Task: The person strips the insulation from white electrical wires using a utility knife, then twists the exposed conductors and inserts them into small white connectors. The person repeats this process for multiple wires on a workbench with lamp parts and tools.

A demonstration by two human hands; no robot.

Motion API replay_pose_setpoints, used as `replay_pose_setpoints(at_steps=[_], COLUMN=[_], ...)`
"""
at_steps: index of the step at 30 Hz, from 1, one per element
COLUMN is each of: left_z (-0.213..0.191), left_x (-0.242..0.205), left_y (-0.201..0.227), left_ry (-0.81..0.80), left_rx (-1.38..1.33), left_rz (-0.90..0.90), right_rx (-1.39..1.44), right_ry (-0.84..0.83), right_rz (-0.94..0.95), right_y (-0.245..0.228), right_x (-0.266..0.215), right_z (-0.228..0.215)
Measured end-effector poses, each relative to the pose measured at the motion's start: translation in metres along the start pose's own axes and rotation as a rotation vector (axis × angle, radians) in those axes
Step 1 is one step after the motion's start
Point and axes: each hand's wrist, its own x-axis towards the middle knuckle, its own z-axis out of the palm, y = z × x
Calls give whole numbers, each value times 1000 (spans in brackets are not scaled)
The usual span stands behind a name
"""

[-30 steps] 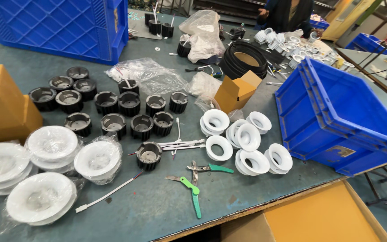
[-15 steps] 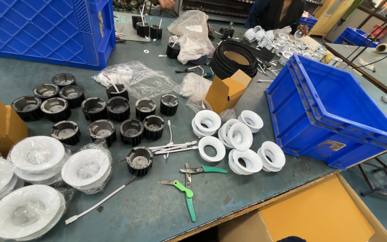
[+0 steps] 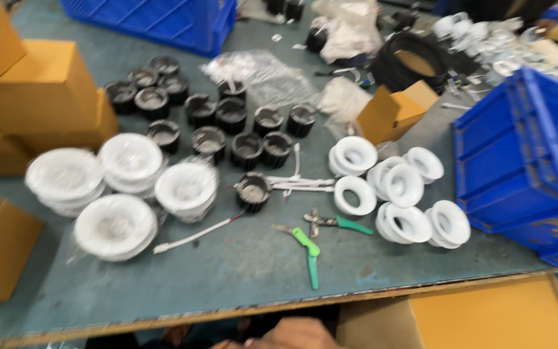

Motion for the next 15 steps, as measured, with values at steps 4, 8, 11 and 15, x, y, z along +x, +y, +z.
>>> replay_pose_setpoints(at_steps=[4,8,11,15], left_z=[3,-1,-7,-13], left_x=[-20,-31,-34,-35], left_y=[12,27,36,45], left_ry=[114,198,244,297], left_rx=[9,25,44,65], left_rz=[9,80,140,195], right_rx=[-214,-316,-147,493], right_ry=[64,-62,-141,-202], right_rz=[-45,-112,-94,145], right_y=[-15,-22,-17,-9], right_x=[19,18,1,-36], right_z=[-19,-22,-11,3])
